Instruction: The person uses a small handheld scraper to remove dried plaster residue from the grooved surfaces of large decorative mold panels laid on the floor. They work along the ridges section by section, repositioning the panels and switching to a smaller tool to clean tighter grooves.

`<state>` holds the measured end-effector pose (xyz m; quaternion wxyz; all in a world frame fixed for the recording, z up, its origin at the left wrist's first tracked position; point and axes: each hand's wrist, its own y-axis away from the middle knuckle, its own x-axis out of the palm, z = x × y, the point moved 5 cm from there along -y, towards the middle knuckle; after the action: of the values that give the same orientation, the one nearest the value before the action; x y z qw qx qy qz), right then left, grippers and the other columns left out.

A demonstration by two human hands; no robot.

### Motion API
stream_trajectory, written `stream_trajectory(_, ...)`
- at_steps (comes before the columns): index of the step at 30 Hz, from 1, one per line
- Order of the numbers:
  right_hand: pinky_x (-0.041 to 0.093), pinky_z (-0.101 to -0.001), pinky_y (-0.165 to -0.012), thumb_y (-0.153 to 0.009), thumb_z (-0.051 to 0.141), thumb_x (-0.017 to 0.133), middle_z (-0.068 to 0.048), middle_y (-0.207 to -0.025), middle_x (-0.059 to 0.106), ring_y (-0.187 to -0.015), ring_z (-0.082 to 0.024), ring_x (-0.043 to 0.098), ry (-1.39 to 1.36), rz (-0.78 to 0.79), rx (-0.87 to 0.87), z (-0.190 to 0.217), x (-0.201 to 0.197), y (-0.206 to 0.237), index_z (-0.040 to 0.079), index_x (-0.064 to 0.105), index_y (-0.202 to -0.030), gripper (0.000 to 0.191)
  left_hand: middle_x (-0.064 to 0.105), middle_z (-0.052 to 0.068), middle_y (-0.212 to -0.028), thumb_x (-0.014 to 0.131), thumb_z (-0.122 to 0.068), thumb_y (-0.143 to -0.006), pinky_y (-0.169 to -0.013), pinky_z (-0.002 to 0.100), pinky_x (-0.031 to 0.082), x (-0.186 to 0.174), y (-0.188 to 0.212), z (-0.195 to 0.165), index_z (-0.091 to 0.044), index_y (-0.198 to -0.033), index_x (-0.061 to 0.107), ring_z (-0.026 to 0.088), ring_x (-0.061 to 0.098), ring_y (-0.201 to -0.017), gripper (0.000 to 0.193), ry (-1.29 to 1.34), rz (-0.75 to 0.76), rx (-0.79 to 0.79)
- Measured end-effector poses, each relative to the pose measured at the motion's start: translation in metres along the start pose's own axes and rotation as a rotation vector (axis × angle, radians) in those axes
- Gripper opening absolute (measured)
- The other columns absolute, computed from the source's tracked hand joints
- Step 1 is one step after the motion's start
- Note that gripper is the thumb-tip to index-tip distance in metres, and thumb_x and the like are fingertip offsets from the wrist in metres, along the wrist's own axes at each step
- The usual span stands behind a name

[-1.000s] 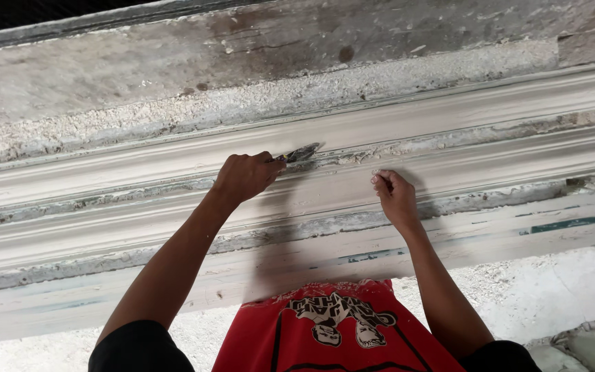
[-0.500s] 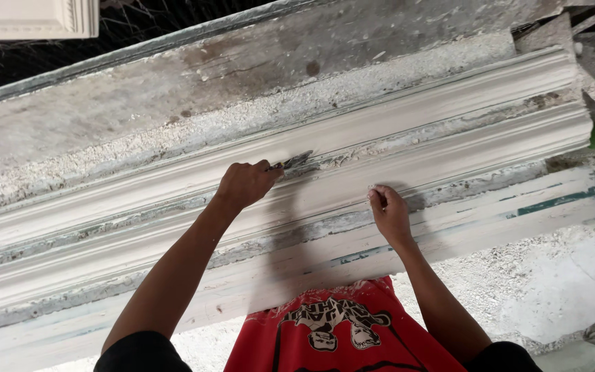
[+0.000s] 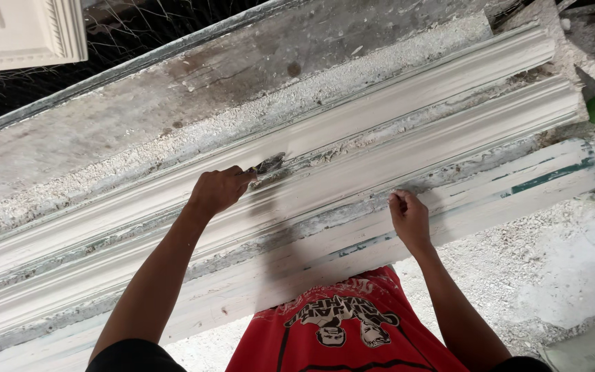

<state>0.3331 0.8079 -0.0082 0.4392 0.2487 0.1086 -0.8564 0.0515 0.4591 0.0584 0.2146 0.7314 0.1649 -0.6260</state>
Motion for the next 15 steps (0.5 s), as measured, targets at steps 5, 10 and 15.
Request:
stream_trajectory(5, 0.051, -0.0282, -0.059, -0.102, 0.020, 0.066, -0.006, -0.076, 0.069, -0.063, -0.010, 0.062, 0.023, 0.048, 0.007, 0.035, 0.043, 0.015, -0.001, 0.070, -0.110, 0.022, 0.073, 0.003, -0.089, 0.065, -0.033, -0.098, -0.041, 0.036, 0.051, 0.005, 0.019, 0.015, -0.028, -0.122, 0.074, 0.020, 0.067, -0.054, 0.026, -0.027, -0.040, 0.019)
stream_trajectory(10, 0.055, -0.0286, -0.065, -0.101, 0.019, 0.065, -0.008, -0.086, 0.074, -0.071, -0.013, 0.069, -0.012, 0.081, -0.082, 0.061, 0.071, 0.019, -0.002, 0.067, -0.113, 0.024, 0.071, 0.002, -0.087, 0.064, -0.030, -0.097, -0.041, 0.036, 0.050, 0.006, 0.017, 0.019, -0.027, -0.119, 0.075, 0.020, 0.067, -0.053, 0.024, -0.017, -0.105, 0.049)
stream_trajectory(15, 0.058, -0.0301, -0.072, -0.104, 0.017, 0.060, -0.011, -0.095, 0.076, -0.082, -0.018, 0.074, -0.015, 0.133, -0.037, 0.083, 0.101, 0.020, -0.001, 0.064, -0.117, 0.023, 0.068, 0.003, -0.080, 0.062, -0.030, -0.100, -0.043, 0.036, 0.050, 0.003, 0.023, 0.030, -0.026, -0.115, 0.075, 0.021, 0.066, -0.053, 0.020, -0.111, -0.097, 0.062)
